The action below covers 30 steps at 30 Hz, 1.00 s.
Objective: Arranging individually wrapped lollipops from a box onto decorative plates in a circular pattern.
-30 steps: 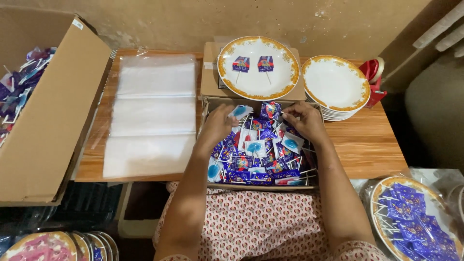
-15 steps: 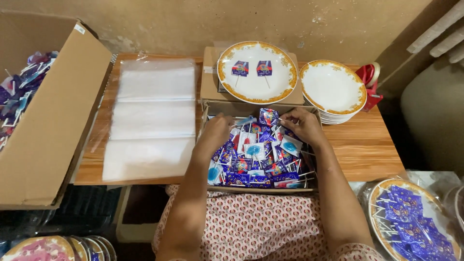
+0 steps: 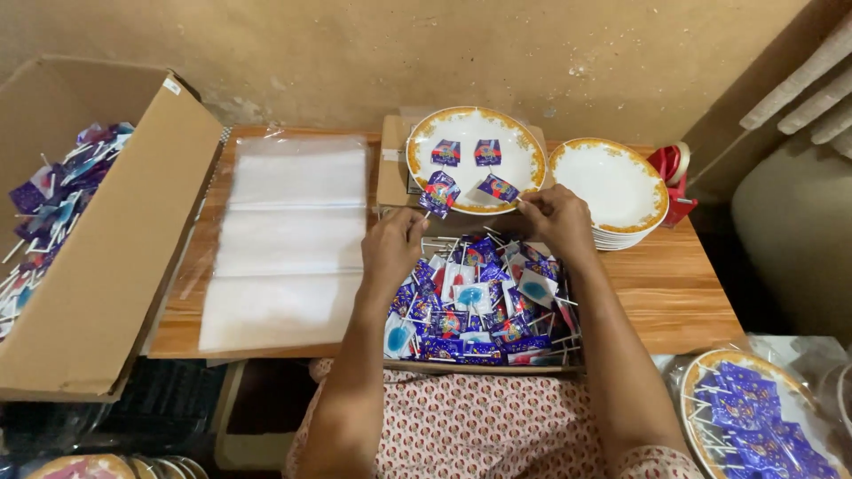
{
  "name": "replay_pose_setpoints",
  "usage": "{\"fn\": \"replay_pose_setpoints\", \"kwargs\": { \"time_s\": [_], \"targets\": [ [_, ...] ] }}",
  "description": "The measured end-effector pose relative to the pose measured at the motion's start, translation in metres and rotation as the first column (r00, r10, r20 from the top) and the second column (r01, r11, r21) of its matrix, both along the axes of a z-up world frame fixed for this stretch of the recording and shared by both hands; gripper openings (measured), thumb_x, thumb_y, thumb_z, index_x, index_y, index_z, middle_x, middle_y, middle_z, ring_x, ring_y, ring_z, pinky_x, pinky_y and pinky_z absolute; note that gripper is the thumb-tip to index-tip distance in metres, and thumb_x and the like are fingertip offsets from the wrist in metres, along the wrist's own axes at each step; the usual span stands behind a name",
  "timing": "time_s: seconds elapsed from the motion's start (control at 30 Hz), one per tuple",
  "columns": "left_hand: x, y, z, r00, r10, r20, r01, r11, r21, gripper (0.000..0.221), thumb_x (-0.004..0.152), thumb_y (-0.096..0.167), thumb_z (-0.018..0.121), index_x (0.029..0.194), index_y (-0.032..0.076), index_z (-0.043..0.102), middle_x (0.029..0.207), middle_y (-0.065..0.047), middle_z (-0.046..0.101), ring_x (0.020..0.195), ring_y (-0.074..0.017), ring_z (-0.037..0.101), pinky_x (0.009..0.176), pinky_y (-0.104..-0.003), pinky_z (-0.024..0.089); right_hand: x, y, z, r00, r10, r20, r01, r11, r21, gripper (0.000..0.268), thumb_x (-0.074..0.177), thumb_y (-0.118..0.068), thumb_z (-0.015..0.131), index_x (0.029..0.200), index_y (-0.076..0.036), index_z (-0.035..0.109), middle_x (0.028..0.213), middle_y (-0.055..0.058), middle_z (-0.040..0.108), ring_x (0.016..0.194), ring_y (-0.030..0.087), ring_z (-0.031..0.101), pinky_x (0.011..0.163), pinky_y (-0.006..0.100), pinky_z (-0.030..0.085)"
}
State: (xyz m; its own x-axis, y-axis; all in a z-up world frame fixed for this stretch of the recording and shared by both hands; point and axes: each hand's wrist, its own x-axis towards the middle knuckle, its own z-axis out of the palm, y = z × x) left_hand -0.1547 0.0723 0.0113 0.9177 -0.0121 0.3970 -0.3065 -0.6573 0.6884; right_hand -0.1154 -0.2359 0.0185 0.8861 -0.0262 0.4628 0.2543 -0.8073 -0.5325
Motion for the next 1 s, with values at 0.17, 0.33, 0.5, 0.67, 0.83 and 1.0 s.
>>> {"fn": "replay_pose_setpoints", "kwargs": {
  "time_s": [0.17,0.33,0.5,0.67,0.83,1.0],
  "targets": [
    [0.003,-0.003,-0.007,0.999,0.024,-0.035,-0.022,0.999,0.031,0.012,0.095,0.031,0.068,0.098,0.021,0.072,0.086,-0.005,0.071,0.094,-0.0316,0.072,0.085,-0.048,0.057,0.040,0.026,-0.006,0.998,-0.018,0.057,0.031,0.971,-0.239,0.009,0.085,-0.022,0.081,0.093,-0.018,0.081,0.076,0.004,0.065,0.077,0.027,0.068,0.075,0.040,0.054],
    [0.006,-0.006,-0.005,0.998,0.032,-0.053,-0.030,0.999,0.030,0.013,0.094,0.033,0.068,0.096,0.021,0.073,0.086,-0.006,0.072,0.094,-0.0330,0.072,0.084,-0.050,0.057,0.075,0.038,-0.016,0.985,-0.041,0.166,0.099,0.929,-0.357,0.007,0.083,-0.019,0.079,0.090,-0.018,0.080,0.077,0.004,0.064,0.078,0.027,0.067,0.076,0.040,0.053],
    [-0.003,-0.015,0.043,0.996,-0.032,-0.083,0.039,0.996,0.085,0.015,0.096,0.021,0.063,0.096,0.011,0.075,0.088,-0.015,0.073,0.093,-0.0401,0.073,0.082,-0.054,0.057,0.094,0.037,-0.024,0.959,-0.152,0.237,0.251,0.845,-0.472,0.006,0.083,-0.026,0.076,0.086,-0.021,0.077,0.080,0.001,0.063,0.081,0.024,0.067,0.079,0.040,0.049],
    [0.036,-0.033,0.048,0.990,-0.043,-0.131,0.071,0.973,0.220,0.018,0.095,0.020,0.061,0.096,0.009,0.075,0.088,-0.015,0.073,0.091,-0.0394,0.075,0.080,-0.053,0.059,0.097,0.033,-0.006,0.946,-0.173,0.273,0.279,0.862,-0.423,0.003,0.085,-0.019,0.075,0.088,-0.019,0.077,0.083,0.002,0.062,0.084,0.024,0.067,0.080,0.038,0.046],
    [0.115,-0.061,0.005,0.983,0.017,-0.185,0.048,0.939,0.341,0.020,0.089,0.023,0.063,0.093,0.009,0.075,0.084,-0.015,0.073,0.088,-0.0412,0.075,0.074,-0.056,0.060,0.103,0.022,-0.006,0.944,-0.187,0.273,0.295,0.849,-0.439,0.003,0.086,-0.019,0.076,0.088,-0.019,0.077,0.084,0.000,0.062,0.086,0.021,0.066,0.083,0.037,0.044],
    [0.124,-0.073,0.029,0.975,0.013,-0.221,0.077,0.917,0.391,0.020,0.084,0.008,0.062,0.099,0.000,0.074,0.094,-0.021,0.074,0.096,-0.0473,0.073,0.083,-0.059,0.059,0.110,0.019,-0.025,0.946,-0.134,0.294,0.273,0.819,-0.505,0.001,0.084,-0.021,0.075,0.084,-0.020,0.075,0.084,0.000,0.062,0.087,0.022,0.066,0.081,0.038,0.040]
  ]
}}
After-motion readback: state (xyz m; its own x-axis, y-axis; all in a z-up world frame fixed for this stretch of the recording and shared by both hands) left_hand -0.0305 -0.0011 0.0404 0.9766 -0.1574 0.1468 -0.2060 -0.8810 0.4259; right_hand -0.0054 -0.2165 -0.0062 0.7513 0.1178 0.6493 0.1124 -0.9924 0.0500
